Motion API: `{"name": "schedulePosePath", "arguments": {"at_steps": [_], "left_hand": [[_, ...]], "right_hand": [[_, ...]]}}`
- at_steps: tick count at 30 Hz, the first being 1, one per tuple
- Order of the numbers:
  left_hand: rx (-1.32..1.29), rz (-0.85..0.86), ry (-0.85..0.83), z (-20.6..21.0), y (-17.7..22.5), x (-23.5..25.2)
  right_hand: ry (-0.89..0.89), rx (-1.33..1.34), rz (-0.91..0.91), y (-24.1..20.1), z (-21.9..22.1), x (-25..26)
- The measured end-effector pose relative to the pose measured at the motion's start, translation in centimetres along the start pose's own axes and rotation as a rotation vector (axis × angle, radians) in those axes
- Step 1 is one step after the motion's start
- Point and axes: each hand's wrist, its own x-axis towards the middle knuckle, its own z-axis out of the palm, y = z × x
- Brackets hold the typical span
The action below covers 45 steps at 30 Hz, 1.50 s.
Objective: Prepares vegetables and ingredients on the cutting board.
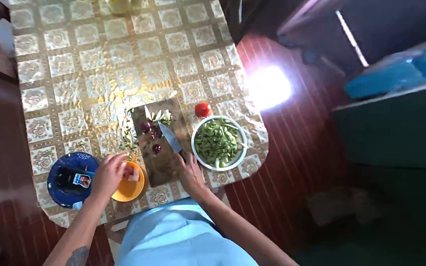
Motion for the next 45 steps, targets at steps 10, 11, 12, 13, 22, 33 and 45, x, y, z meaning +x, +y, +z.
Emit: {"name": "schedulePosePath", "arguments": {"at_steps": [10, 11, 12, 13, 22, 33, 45], "left_hand": [[-0.025, 0.424, 0.012, 3.3, 4.5, 7.5], [-0.015, 0.431, -0.009, 3.5, 4.7, 7.6], [0.002, 0.437, -0.032, 3.9, 4.8, 7.7], [0.016, 0.435, -0.055, 4.4, 4.9, 7.7], [-0.027, 0.197, -0.111, 7.3, 6.7, 4.6], [-0.29, 0.602, 0.283, 7.9, 5.7, 3.6], [-0.094, 0.365, 0.067, 8.5, 5.6, 4.1]], "right_hand": [[0.181, 0.344, 0.204, -2.3, 0.0, -2.5], [0.165, 0.385, 0.215, -2.4, -0.2, -3.2], [0.168, 0.426, 0.21, -2.5, -0.3, -3.8], [0.203, 0.462, 0.19, -2.6, -0.1, -4.5], [-0.029, 0.472, 0.133, -1.5, 0.1, -5.2], [-0.089, 0.836, 0.077, -0.8, -0.3, -5.1], [-0.081, 0.432, 0.092, 0.0, -0.4, -4.5]]}}
